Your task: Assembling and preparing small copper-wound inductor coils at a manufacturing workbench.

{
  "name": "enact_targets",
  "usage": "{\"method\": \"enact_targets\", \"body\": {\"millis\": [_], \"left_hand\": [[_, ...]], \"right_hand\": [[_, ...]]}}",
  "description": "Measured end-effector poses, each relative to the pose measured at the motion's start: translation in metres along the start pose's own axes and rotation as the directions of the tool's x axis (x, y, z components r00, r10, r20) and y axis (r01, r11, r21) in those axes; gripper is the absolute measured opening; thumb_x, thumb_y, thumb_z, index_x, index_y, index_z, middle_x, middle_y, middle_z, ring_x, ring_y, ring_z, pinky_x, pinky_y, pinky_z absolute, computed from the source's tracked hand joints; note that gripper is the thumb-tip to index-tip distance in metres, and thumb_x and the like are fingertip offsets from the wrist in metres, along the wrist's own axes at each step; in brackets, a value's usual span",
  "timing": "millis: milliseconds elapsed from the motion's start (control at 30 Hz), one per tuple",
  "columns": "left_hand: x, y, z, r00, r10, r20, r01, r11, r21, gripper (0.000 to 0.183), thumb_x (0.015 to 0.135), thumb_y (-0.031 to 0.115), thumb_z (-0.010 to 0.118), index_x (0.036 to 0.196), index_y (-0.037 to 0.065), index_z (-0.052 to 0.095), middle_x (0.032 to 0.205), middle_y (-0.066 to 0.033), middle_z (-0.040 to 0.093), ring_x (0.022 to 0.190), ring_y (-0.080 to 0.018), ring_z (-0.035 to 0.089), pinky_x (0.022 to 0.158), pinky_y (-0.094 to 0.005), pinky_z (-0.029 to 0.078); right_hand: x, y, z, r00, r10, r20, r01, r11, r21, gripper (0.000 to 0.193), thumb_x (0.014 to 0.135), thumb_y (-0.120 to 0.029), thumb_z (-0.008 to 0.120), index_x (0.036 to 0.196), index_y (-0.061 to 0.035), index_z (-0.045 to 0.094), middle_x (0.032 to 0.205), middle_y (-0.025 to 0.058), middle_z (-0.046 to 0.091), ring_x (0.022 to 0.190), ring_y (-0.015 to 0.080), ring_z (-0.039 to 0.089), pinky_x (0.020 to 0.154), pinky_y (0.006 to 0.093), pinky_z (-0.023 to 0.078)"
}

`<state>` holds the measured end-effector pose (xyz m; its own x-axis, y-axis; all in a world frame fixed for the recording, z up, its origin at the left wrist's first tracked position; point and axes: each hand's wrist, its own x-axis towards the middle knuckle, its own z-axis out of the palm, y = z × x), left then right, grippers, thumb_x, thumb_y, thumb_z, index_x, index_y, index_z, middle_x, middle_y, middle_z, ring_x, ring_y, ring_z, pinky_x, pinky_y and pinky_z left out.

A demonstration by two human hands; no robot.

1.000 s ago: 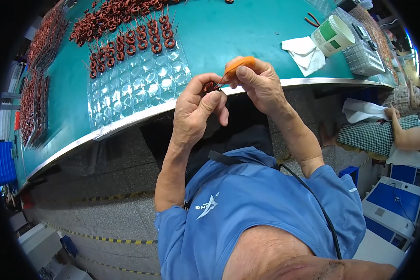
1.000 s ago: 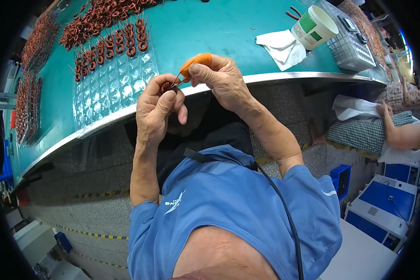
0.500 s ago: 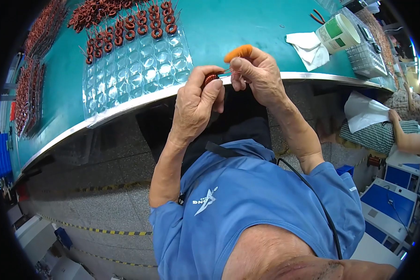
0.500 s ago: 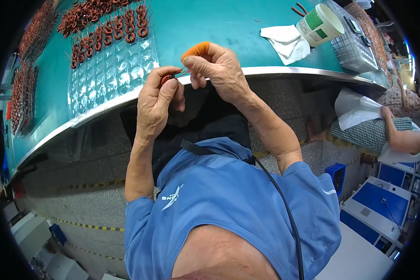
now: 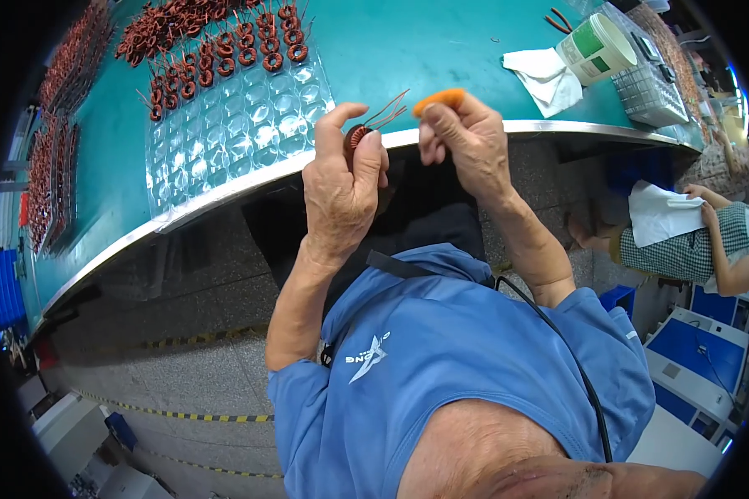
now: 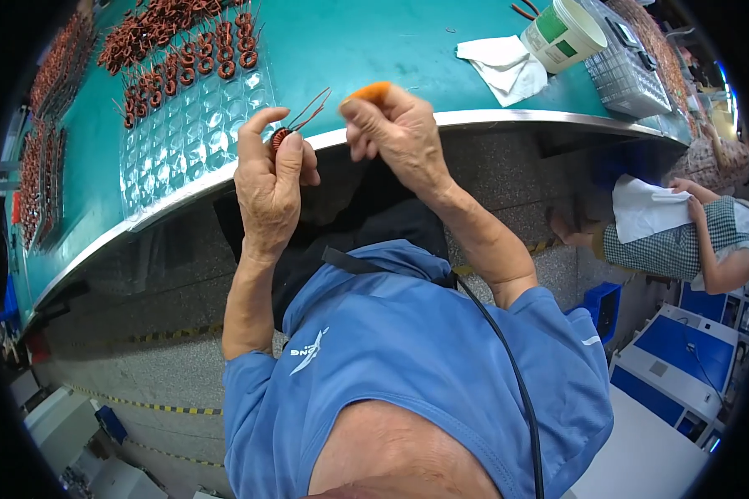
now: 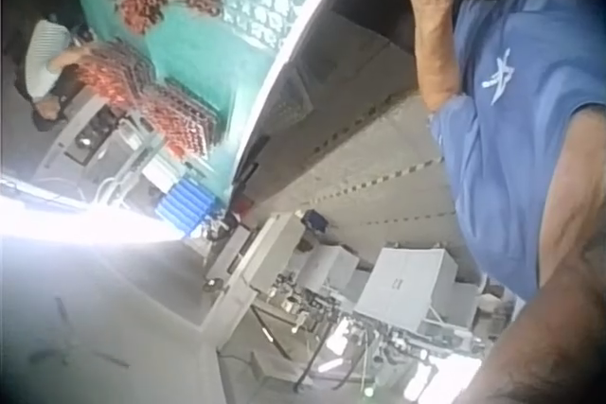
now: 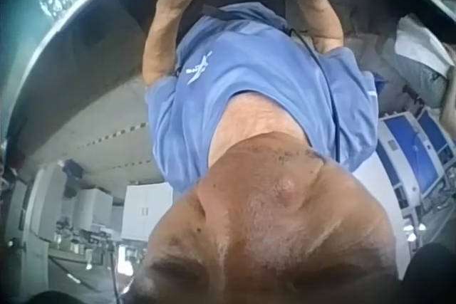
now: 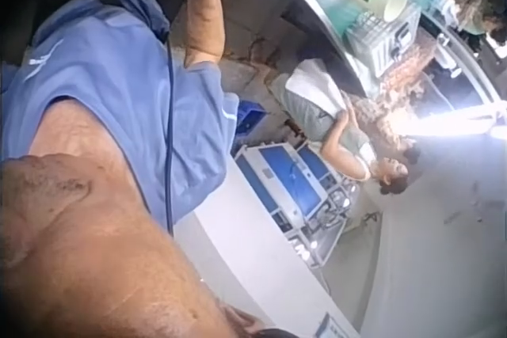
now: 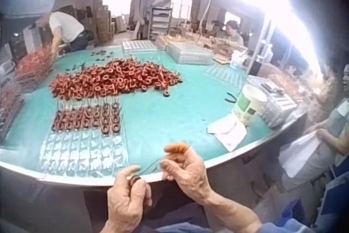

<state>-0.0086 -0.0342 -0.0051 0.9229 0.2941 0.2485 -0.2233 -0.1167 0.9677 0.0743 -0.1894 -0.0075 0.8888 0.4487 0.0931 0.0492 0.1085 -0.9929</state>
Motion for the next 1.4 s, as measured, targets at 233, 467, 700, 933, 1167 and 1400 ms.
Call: {"method": "enact_targets", "body": {"millis": [233,467,700,933,1167,1400], "left_hand": [[0.018,0.010,-0.010,0.933,0.140,0.331,-0.251,0.912,0.324,0.023,0.090,0.012,0.061,0.108,0.004,0.048,0.080,-0.0164,0.063,0.071,-0.0319,0.064,0.061,-0.0390,0.049],[0.029,0.020,-0.030,0.849,0.096,0.519,-0.263,0.929,0.259,0.031,0.085,0.016,0.069,0.106,0.003,0.051,0.081,-0.0125,0.063,0.073,-0.0271,0.065,0.064,-0.0343,0.051],[0.016,0.005,-0.015,0.969,0.027,0.245,0.036,0.967,-0.252,0.026,0.092,0.014,0.062,0.107,-0.002,0.047,0.078,-0.0074,0.059,0.065,-0.0148,0.061,0.061,-0.0270,0.051],[0.019,-0.014,0.000,0.942,-0.018,0.335,0.237,0.744,-0.625,0.023,0.099,0.016,0.046,0.114,0.000,0.039,0.079,-0.0136,0.055,0.063,-0.0220,0.059,0.060,-0.0312,0.051],[0.025,-0.003,-0.011,0.875,-0.061,0.481,0.350,0.766,-0.539,0.020,0.098,0.015,0.048,0.112,0.002,0.042,0.079,-0.0129,0.055,0.060,-0.0202,0.059,0.057,-0.0282,0.050],[0.015,0.001,-0.012,0.884,-0.062,0.463,0.349,0.748,-0.564,0.019,0.099,0.014,0.048,0.112,0.003,0.040,0.080,-0.0113,0.056,0.061,-0.0187,0.059,0.057,-0.0280,0.051]], "right_hand": [[0.000,-0.014,0.001,0.983,0.106,0.151,-0.127,0.982,0.139,0.028,0.090,-0.028,0.066,0.092,0.0000,0.064,0.068,0.0026,0.062,0.053,0.0065,0.057,0.048,0.0168,0.044],[0.007,-0.028,-0.006,0.919,0.271,0.287,-0.304,0.949,0.077,0.027,0.086,-0.028,0.070,0.087,-0.0014,0.064,0.065,0.0018,0.060,0.052,0.0055,0.055,0.047,0.0174,0.044],[-0.006,-0.025,0.017,0.977,-0.213,-0.007,0.205,0.949,-0.240,0.023,0.088,-0.021,0.068,0.082,0.0003,0.063,0.060,0.0013,0.057,0.050,0.0054,0.050,0.044,0.0206,0.038],[0.012,-0.017,0.000,0.989,0.121,0.080,-0.128,0.988,0.084,0.028,0.085,-0.026,0.071,0.087,0.0012,0.064,0.061,0.0009,0.056,0.050,0.0056,0.049,0.046,0.0187,0.039],[0.011,-0.018,0.003,0.993,0.010,0.116,-0.033,0.979,0.203,0.035,0.086,-0.023,0.071,0.109,0.0007,0.063,0.073,0.0015,0.057,0.062,0.0072,0.053,0.055,0.0193,0.044],[0.008,-0.014,0.006,0.981,0.006,0.196,-0.079,0.928,0.365,0.025,0.088,-0.020,0.068,0.102,0.0008,0.064,0.073,0.0032,0.059,0.060,0.0078,0.054,0.054,0.0197,0.045]]}}
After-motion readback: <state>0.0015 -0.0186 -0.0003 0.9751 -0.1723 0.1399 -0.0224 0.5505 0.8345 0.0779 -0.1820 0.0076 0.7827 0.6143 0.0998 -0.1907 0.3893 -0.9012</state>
